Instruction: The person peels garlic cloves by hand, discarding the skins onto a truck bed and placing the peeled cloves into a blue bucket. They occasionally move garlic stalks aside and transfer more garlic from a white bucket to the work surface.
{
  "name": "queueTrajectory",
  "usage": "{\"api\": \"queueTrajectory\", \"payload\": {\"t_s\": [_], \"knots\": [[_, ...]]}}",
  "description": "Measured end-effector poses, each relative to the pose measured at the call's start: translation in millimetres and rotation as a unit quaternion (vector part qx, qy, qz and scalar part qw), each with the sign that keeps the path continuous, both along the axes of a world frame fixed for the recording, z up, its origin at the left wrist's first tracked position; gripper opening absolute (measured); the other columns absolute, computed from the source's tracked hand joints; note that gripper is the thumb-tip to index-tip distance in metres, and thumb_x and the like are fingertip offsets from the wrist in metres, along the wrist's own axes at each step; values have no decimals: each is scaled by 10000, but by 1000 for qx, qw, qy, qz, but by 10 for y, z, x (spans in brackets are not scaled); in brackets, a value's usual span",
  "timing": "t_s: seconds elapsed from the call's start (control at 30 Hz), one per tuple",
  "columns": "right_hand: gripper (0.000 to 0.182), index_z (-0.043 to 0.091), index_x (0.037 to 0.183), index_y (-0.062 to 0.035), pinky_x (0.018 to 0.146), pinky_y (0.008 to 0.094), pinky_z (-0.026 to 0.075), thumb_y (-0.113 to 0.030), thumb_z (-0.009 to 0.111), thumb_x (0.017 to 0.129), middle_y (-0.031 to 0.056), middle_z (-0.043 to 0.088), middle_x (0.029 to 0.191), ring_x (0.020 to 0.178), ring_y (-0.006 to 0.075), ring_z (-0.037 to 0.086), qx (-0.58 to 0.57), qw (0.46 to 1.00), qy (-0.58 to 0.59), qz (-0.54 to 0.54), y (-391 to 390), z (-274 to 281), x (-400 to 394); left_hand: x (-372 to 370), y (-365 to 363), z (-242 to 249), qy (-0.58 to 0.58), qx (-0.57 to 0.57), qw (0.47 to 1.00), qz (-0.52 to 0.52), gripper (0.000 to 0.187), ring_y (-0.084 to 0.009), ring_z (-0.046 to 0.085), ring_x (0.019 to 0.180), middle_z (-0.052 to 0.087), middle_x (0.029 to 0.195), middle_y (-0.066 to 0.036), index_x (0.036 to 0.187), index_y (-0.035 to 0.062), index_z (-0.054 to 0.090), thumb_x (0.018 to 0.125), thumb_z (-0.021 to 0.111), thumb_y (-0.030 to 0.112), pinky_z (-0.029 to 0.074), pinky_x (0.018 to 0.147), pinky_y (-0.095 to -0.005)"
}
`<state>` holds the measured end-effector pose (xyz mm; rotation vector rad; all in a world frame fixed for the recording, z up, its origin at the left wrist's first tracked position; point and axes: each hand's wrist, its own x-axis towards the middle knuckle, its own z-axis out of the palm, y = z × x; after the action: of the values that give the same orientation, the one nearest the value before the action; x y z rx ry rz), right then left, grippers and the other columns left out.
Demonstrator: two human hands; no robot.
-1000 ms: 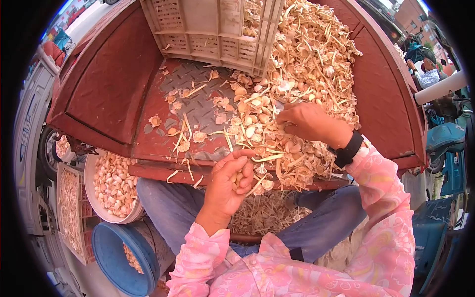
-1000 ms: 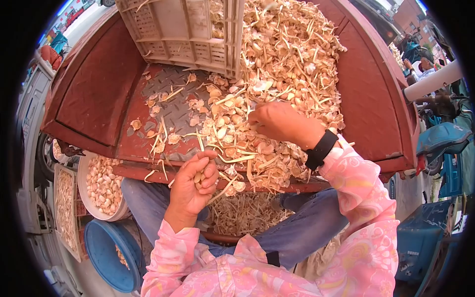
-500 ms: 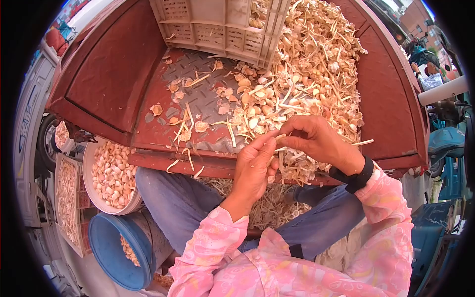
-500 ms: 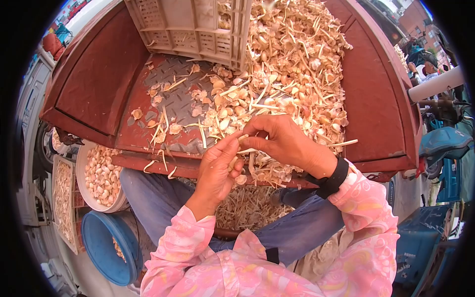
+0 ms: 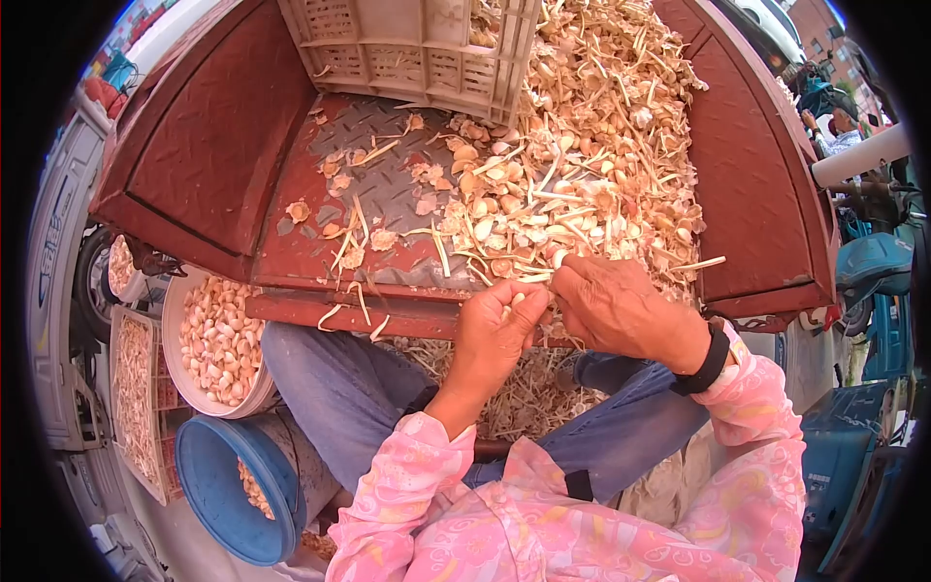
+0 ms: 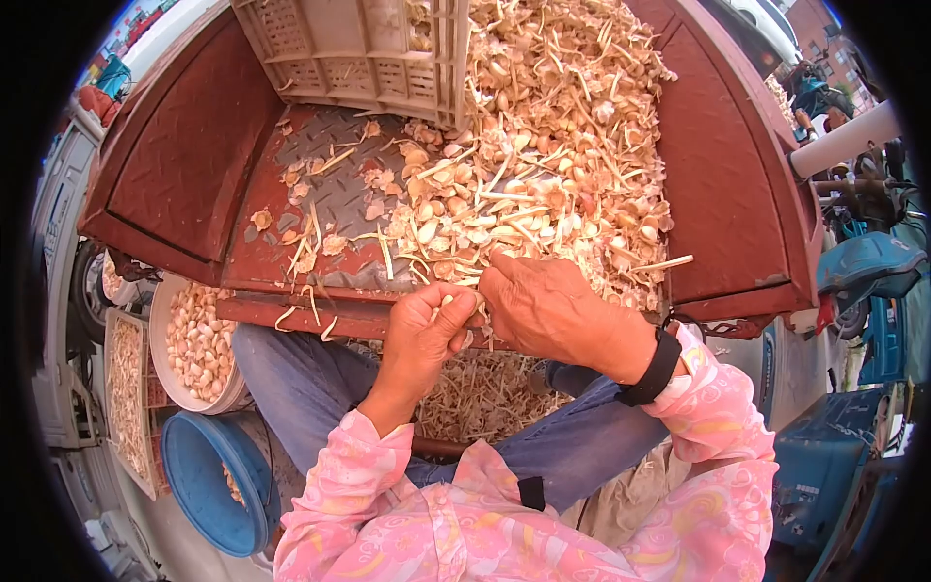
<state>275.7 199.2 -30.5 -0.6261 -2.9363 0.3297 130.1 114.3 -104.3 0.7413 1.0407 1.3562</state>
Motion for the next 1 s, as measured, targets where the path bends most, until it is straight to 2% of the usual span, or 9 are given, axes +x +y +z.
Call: {"api": "queueTrajectory", "payload": {"t_s": [0.07,0.17,0.27,0.3,0.4,0.57,0.63,0.83,1.0], "knots": [[128,494,802,-24,578,407,450,-141,545,813,140,532,720,643,327,570,-51,998,24,-3,24,-88,50,-7,-27,-25,97,36,995,-8,197,-25,438,502,621,737,-23,935,32,609,893,607,224,318,436,-155],[123,502,795,-24,579,434,443,-135,553,805,137,563,718,620,341,566,-191,976,61,-83,120,-132,119,-45,-98,84,24,80,995,-53,173,-40,458,499,625,757,-63,959,28,593,906,567,191,339,429,-159],[119,507,796,-24,600,440,445,-134,551,804,142,589,745,668,353,578,-174,962,11,-212,450,-174,254,-102,-111,124,-284,1,958,-33,185,-72,510,514,628,806,-133,1032,24,569,914,509,153,347,406,-164],[119,516,810,-25,611,438,448,-138,554,803,143,592,759,692,353,581,-118,972,28,-201,575,-193,293,-125,-84,95,-305,-19,952,-24,189,-121,564,563,617,880,-188,1040,15,543,908,468,127,415,408,-166],[125,550,858,-32,643,426,458,-145,564,805,143,598,811,745,345,591,19,986,40,-159,845,-317,321,-139,7,260,-379,-151,913,-3,167,-148,586,606,610,938,-199,988,18,533,921,476,160,483,443,-168],[181,596,942,-47,716,414,467,-129,591,781,138,605,915,838,325,598,49,977,-73,-193,931,-368,179,-152,7,42,-398,-125,909,-17,198,-143,575,646,578,854,-125,895,33,542,935,505,224,528,479,-181],[186,598,929,-42,729,411,463,-125,592,763,138,606,916,868,323,593,27,980,-38,-195,981,-389,222,-181,10,20,-399,-115,910,-9,196,-117,535,634,526,766,-67,855,46,553,931,528,225,483,439,-164],[140,597,867,-32,704,425,455,-115,589,754,141,606,889,845,332,590,20,984,-99,-148,1128,-386,120,-153,76,41,-369,-116,921,-47,190,-62,467,565,532,772,-52,964,27,575,936,525,207,332,379,-133],[97,555,776,-38,653,433,467,-130,578,755,132,599,825,747,337,603,38,989,-74,-126,1100,-361,3,-182,91,131,-268,-111,957,-25,270,-20,445,546,535,733,-13,1100,-2,569,929,538,205,312,393,-119]]}}
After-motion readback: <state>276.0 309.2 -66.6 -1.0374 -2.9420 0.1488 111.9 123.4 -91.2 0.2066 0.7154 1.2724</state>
